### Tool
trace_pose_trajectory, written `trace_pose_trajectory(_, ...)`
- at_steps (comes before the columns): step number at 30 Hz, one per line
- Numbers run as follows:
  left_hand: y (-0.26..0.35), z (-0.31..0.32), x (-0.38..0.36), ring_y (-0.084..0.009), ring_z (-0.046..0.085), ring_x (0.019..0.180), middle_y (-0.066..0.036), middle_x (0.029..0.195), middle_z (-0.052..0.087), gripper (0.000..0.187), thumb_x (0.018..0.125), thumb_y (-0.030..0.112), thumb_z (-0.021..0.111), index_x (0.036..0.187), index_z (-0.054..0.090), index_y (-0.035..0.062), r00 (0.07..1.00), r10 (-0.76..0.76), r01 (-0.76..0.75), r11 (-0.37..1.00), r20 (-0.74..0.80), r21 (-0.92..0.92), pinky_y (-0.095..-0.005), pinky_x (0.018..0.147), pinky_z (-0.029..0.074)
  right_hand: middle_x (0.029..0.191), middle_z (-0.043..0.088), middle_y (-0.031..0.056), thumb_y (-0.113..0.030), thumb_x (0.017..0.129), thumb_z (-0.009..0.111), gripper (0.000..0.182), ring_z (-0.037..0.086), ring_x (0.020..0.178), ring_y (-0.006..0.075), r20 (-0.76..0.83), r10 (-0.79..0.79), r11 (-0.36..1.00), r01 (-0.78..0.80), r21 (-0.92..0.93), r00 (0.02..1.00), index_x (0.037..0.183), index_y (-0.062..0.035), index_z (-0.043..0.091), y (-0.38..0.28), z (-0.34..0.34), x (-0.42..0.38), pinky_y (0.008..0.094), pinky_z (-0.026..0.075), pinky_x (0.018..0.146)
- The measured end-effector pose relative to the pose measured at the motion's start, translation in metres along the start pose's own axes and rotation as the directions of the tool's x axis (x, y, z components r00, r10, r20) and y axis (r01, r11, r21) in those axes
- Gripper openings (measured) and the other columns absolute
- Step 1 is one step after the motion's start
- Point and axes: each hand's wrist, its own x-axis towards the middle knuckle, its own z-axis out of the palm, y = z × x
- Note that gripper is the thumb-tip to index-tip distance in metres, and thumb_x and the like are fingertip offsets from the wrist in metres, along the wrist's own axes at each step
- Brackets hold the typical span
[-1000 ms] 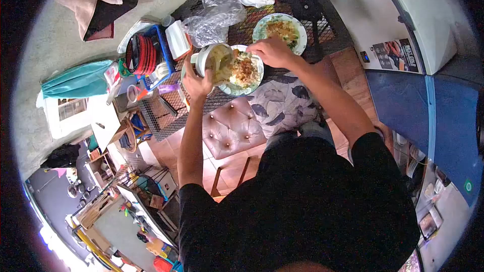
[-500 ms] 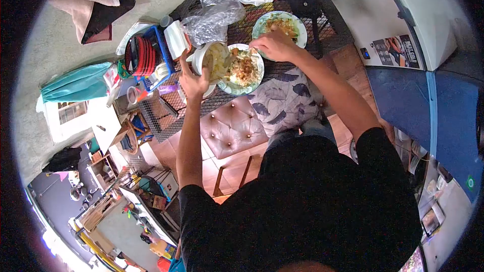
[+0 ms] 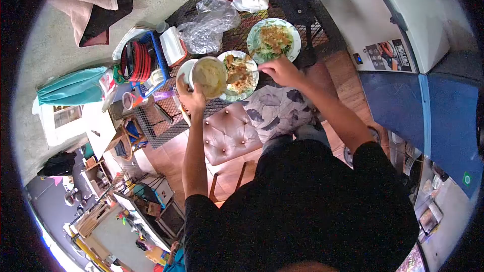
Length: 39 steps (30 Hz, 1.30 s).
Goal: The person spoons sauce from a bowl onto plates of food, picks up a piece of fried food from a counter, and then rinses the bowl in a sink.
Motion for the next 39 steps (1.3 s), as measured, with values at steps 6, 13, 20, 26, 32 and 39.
trace_pose_trajectory(6,0.010,0.001,-0.091,-0.0214,0.059,0.100,-0.013,0.114,0.061,0.040,0.095,0.019,0.053,0.126,0.054,-0.0059,0.912,-0.403,0.346,0.860,-0.083,-0.376,-0.0340,0.087,0.049,0.076,0.066,0.0033,-0.014,0.095,0.061,0.019,0.057,0.065,0.0115,-0.042,0.338,0.848,-0.285,0.448,0.940,0.107,-0.0022,0.070,-0.034,0.021,-0.076,0.0292,0.045,0.060)
trace_pose_trajectory(13,0.003,0.009,-0.235,-0.0234,0.057,0.110,-0.011,0.120,0.060,0.044,0.097,0.027,0.051,0.130,0.055,-0.0012,0.690,-0.715,0.519,0.598,-0.112,-0.611,-0.0397,0.094,0.047,0.083,0.068,0.0053,-0.013,0.094,0.062,0.021,0.062,0.073,0.0157,-0.109,0.540,0.754,-0.421,0.504,0.835,0.110,-0.0003,0.067,-0.042,0.037,-0.094,0.0333,0.048,0.063)
trace_pose_trajectory(20,0.007,-0.003,-0.300,-0.0236,0.054,0.118,-0.012,0.129,0.054,0.050,0.098,0.031,0.047,0.140,0.048,0.0035,0.565,-0.825,0.593,0.420,-0.016,-0.687,-0.0396,0.099,0.045,0.095,0.069,0.0198,-0.013,0.095,0.054,0.020,0.067,0.086,0.0392,-0.213,0.468,0.875,-0.483,-0.025,0.858,0.112,-0.0057,0.064,-0.040,0.039,-0.048,0.0471,0.052,0.075)
trace_pose_trajectory(26,0.011,-0.018,-0.295,-0.0222,0.054,0.117,-0.011,0.125,0.056,0.043,0.098,0.026,0.046,0.133,0.050,0.0015,0.617,-0.784,0.525,0.471,-0.064,-0.709,-0.0379,0.099,0.044,0.117,0.061,0.0220,-0.004,0.094,0.051,0.035,0.059,0.103,0.0418,-0.273,0.255,0.907,-0.327,-0.264,0.928,0.128,-0.0035,0.053,-0.018,0.087,-0.019,0.0512,0.046,0.086)
trace_pose_trajectory(32,0.012,-0.041,-0.295,-0.0232,0.055,0.117,-0.010,0.125,0.056,0.039,0.096,0.026,0.049,0.130,0.051,0.0068,0.526,-0.847,0.502,0.380,-0.074,-0.777,-0.0412,0.098,0.046,0.104,0.053,0.0165,0.003,0.091,0.049,0.047,0.053,0.099,0.0376,-0.299,0.319,0.875,-0.401,-0.272,0.899,0.136,-0.0102,0.049,-0.025,0.124,-0.016,0.0494,0.040,0.086)
trace_pose_trajectory(39,0.013,-0.063,-0.292,-0.0245,0.056,0.116,-0.010,0.125,0.055,0.038,0.094,0.026,0.052,0.128,0.051,0.0089,0.452,-0.888,0.530,0.340,-0.081,-0.777,-0.0421,0.095,0.048,0.104,0.056,0.0208,0.000,0.093,0.053,0.039,0.057,0.096,0.0395,-0.405,0.274,0.910,-0.371,-0.184,0.872,0.131,-0.0074,0.050,-0.015,0.147,-0.028,0.0495,0.044,0.081)
